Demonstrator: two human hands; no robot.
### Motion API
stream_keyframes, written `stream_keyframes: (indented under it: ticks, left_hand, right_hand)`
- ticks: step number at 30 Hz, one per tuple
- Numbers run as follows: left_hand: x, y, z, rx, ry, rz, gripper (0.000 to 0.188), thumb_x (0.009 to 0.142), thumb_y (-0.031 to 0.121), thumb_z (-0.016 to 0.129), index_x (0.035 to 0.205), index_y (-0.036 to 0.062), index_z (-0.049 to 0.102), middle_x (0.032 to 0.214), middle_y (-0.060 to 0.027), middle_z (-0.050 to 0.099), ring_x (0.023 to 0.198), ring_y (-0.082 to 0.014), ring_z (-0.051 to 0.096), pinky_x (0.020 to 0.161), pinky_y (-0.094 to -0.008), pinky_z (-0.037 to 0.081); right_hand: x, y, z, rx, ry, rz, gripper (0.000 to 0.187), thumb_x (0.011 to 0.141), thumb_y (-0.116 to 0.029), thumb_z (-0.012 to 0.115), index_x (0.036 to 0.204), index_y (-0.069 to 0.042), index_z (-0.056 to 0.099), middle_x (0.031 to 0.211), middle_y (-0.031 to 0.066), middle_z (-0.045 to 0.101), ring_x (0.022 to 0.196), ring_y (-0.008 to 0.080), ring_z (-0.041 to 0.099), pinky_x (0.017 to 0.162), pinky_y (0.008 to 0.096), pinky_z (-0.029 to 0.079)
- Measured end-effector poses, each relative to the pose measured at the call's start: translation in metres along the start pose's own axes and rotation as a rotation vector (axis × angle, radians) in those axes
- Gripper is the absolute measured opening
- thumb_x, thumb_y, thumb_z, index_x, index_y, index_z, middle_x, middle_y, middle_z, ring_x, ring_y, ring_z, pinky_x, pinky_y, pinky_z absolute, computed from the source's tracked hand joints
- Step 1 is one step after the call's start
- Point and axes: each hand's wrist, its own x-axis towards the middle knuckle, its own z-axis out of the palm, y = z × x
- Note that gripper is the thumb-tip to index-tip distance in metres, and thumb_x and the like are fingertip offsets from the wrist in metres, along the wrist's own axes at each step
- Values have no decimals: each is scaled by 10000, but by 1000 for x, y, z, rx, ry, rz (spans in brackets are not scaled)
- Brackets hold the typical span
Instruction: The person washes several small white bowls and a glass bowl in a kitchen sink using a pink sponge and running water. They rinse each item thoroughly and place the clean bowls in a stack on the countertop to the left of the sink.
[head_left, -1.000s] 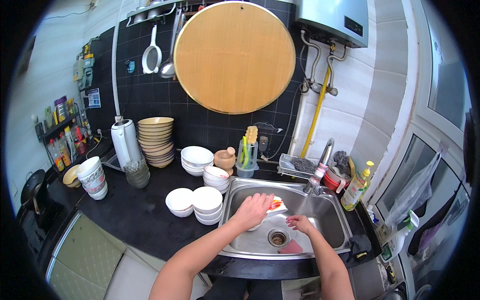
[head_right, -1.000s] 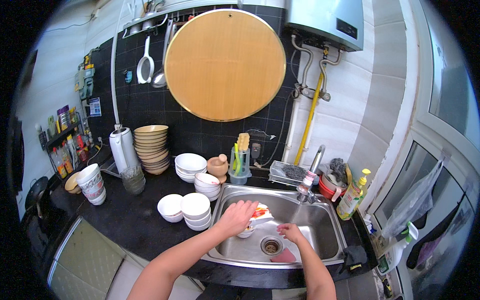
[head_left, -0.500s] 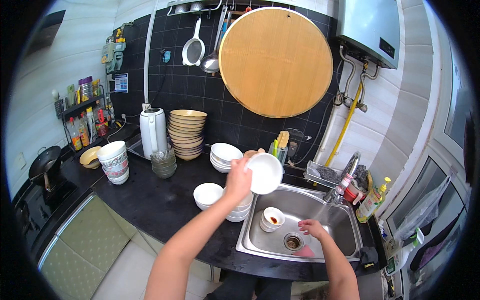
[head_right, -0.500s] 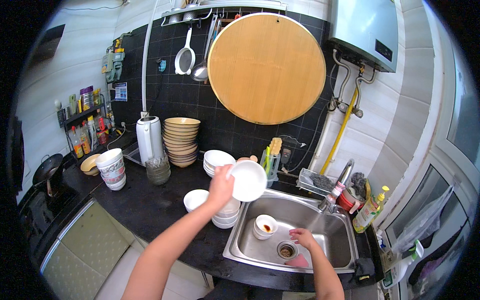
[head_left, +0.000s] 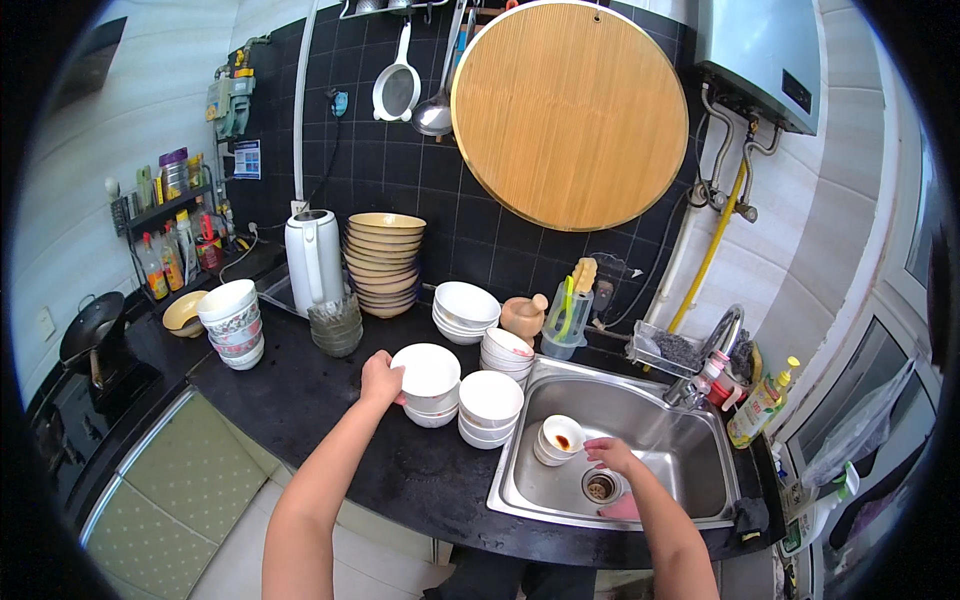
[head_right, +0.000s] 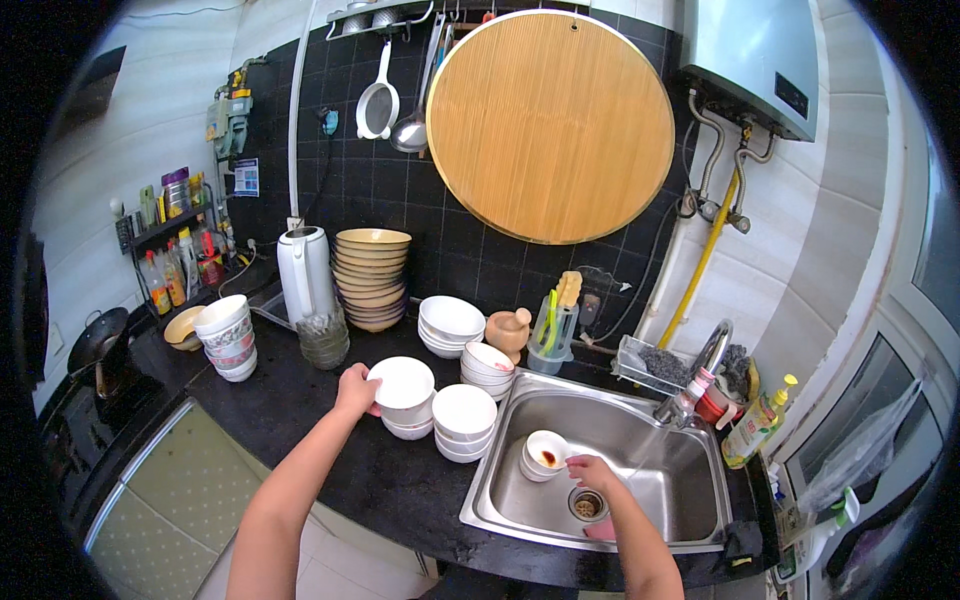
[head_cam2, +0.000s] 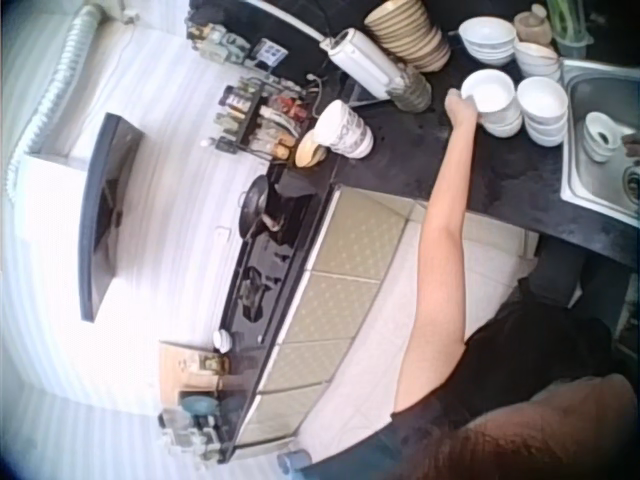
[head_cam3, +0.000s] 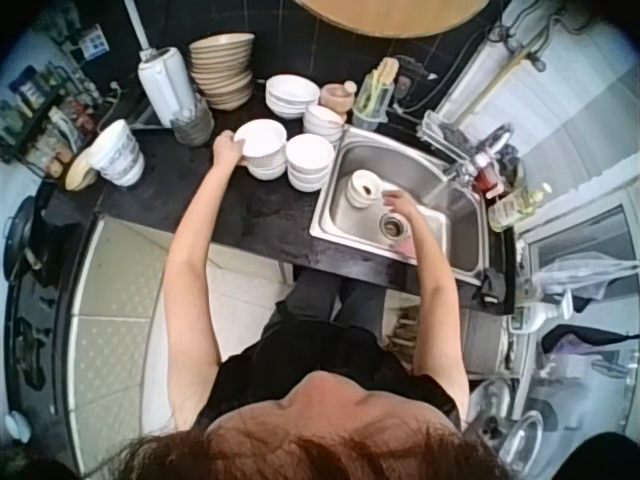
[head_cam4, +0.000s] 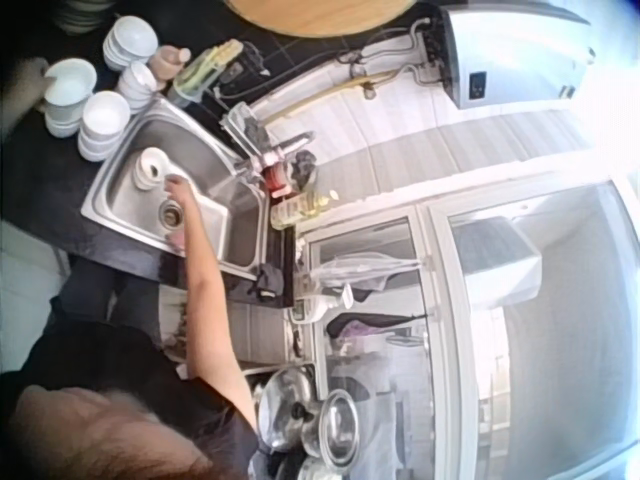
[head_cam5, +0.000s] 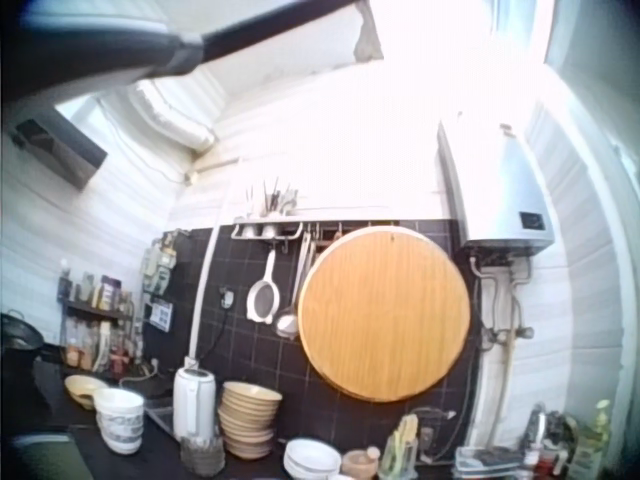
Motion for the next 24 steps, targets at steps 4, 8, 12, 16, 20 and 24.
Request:
stream_keyframes:
  ticks: [4,8,12,16,20,24]
  left_hand:
    - [3,-9,8,42,-35,-14,129,724,34,575,700,-26,463,589,-160,561,406,-244,573,336,-332,460]
    - [6,-16,13,104,-60,22,133,713,33,594,700,-37,481,585,-159,560,396,-233,567,329,-329,453]
    - [18,-39,13,388,-2,117,218,650,106,676,741,-21,525,749,-195,594,696,-325,604,593,-397,483]
    - [6,-21,18,459,19,137,294,673,187,681,841,-4,532,821,-201,590,812,-353,573,693,-409,454]
    - [5,-20,21,350,164,220,296,728,203,638,914,11,511,800,-157,563,740,-329,562,655,-399,446]
    - [0,-3,17,247,282,429,267,757,139,596,964,9,489,833,-124,515,757,-280,531,663,-362,430]
  right_hand:
    - [12,4,4,-33,-2,16,273,830,-142,551,1094,-77,559,1027,44,574,874,154,573,689,306,493]
    - [28,16,7,-25,46,-11,291,790,-137,567,1071,-62,566,922,47,598,795,141,569,612,289,486]
    - [31,-1,22,-230,75,-1,366,772,-206,603,1114,-86,556,999,91,595,868,176,581,710,301,482]
    - [45,13,38,-607,119,-132,471,725,-342,643,1138,-138,548,1029,149,586,889,246,583,785,322,455]
    - [49,14,55,-810,132,-128,386,744,-390,603,1034,-135,608,968,155,599,874,301,578,786,368,444]
    - [53,14,54,-777,288,-256,286,801,-324,536,956,-102,627,850,134,618,806,297,582,735,386,449]
